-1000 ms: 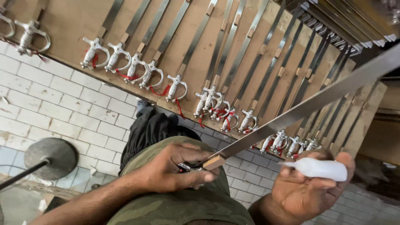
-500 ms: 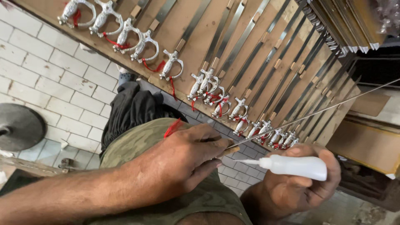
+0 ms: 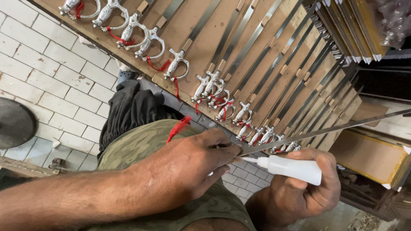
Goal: The person picks up a sword blade with an ornate hilt from a board, holds it across their lap, and squeezes glue from a white bottle onto the wooden block fitted on the blade. They place the treated blade back on the board and repeat the process on the next blade.
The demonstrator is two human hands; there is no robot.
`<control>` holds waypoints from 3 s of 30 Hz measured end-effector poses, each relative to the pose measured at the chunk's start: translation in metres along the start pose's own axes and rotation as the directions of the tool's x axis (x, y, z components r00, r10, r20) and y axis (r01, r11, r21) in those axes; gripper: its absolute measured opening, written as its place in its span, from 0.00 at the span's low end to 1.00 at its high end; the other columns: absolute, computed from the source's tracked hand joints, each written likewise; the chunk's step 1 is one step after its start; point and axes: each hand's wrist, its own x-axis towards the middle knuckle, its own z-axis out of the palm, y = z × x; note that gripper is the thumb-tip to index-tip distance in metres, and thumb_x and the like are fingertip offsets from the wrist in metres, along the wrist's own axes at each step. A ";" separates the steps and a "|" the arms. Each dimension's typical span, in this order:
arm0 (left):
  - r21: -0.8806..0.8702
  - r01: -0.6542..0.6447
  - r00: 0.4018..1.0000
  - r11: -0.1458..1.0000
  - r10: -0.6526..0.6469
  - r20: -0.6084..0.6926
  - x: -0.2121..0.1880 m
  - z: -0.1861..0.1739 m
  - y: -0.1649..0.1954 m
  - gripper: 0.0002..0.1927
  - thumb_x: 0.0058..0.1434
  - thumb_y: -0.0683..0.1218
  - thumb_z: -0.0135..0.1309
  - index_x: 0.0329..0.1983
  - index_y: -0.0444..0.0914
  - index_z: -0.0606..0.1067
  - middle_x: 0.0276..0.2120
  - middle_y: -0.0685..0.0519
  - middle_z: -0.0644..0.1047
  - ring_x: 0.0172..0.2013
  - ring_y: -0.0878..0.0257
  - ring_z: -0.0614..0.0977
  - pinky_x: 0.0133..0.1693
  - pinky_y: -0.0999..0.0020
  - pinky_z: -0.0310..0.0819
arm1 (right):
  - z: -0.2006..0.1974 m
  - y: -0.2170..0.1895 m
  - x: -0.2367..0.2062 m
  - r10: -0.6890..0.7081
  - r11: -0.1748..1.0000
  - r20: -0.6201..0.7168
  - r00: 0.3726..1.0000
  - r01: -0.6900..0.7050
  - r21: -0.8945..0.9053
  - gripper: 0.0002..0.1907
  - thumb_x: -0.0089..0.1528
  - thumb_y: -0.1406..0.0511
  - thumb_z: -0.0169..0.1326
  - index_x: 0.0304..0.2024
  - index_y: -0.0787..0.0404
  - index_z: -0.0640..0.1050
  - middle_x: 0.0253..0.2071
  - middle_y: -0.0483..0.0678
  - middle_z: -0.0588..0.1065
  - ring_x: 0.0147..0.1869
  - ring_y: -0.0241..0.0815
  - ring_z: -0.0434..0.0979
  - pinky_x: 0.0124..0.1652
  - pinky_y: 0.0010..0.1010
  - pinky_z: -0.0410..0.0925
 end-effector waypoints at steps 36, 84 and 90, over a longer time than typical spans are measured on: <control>-0.339 0.131 0.991 0.931 -0.116 0.064 0.021 0.010 -0.002 0.30 0.49 0.53 0.74 0.53 0.37 0.81 0.46 0.52 0.74 0.44 0.63 0.78 0.41 0.67 0.77 | -0.026 0.009 -0.003 0.001 0.995 -0.266 0.964 0.027 0.099 0.23 0.73 0.60 0.58 0.67 0.58 0.67 0.47 0.57 0.73 0.44 0.42 0.78 0.40 0.27 0.80; -0.240 0.095 0.815 0.966 -0.214 -0.539 0.089 -0.269 -0.303 0.31 0.58 0.46 0.70 0.58 0.21 0.75 0.49 0.53 0.73 0.39 0.65 0.84 0.39 0.71 0.82 | 0.107 0.019 -0.021 0.430 0.893 -0.460 0.777 -0.290 0.344 0.28 0.77 0.53 0.59 0.70 0.60 0.65 0.42 0.47 0.71 0.40 0.34 0.67 0.41 0.30 0.69; -0.250 0.199 0.787 0.947 -0.307 -0.535 0.072 -0.394 -0.342 0.25 0.57 0.50 0.70 0.53 0.30 0.82 0.47 0.48 0.76 0.38 0.61 0.85 0.38 0.67 0.81 | 0.160 0.035 -0.017 0.474 0.848 -0.520 0.710 -0.528 0.052 0.32 0.78 0.49 0.54 0.72 0.62 0.60 0.44 0.49 0.71 0.40 0.34 0.68 0.42 0.29 0.71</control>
